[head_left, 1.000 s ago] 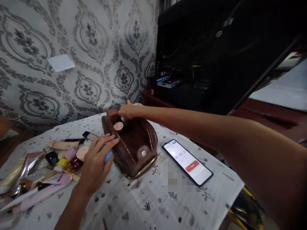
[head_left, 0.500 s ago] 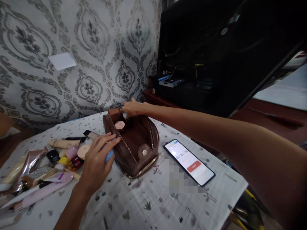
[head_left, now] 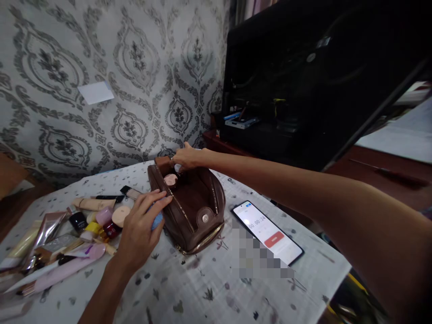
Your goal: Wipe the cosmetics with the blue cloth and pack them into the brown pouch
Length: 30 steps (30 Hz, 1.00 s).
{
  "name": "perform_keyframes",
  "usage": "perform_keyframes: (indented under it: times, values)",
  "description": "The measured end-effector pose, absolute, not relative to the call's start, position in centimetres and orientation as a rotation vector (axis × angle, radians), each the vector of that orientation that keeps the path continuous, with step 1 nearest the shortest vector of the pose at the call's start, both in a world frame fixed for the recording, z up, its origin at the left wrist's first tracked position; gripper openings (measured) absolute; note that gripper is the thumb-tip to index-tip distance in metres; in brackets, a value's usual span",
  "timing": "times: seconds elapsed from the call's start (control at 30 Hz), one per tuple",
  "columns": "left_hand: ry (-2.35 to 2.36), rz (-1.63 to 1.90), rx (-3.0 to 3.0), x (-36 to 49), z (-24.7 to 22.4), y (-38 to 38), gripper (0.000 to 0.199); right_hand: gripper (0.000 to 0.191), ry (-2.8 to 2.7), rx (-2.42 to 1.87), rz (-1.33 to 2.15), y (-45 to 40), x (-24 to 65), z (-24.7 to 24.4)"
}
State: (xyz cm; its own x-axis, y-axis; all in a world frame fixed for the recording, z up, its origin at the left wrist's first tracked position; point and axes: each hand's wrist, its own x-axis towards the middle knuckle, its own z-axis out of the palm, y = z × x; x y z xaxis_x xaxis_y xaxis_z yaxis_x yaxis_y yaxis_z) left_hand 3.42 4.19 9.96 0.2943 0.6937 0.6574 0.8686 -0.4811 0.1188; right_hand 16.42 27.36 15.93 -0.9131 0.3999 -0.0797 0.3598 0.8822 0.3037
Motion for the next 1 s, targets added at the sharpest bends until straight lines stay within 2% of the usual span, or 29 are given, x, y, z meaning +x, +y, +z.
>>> perform_keyframes:
  times: [0.33,0.67,1.0]
  values:
    - [-1.421,-0.982,-2.293,3.3,9.9,4.2,0.034,0.035,2.885,0.651,0.454,26.8,16.6,16.0]
    - [-1.427,-0.973,-2.314,3.3,10.1,4.0,0.035,0.034,2.885,0.528,0.581,26.3,16.7,16.3]
    - [-1.441,-0.927,-2.306,3.4,10.3,4.0,0.034,0.028,2.832,0.074,0.721,23.6,14.9,13.1]
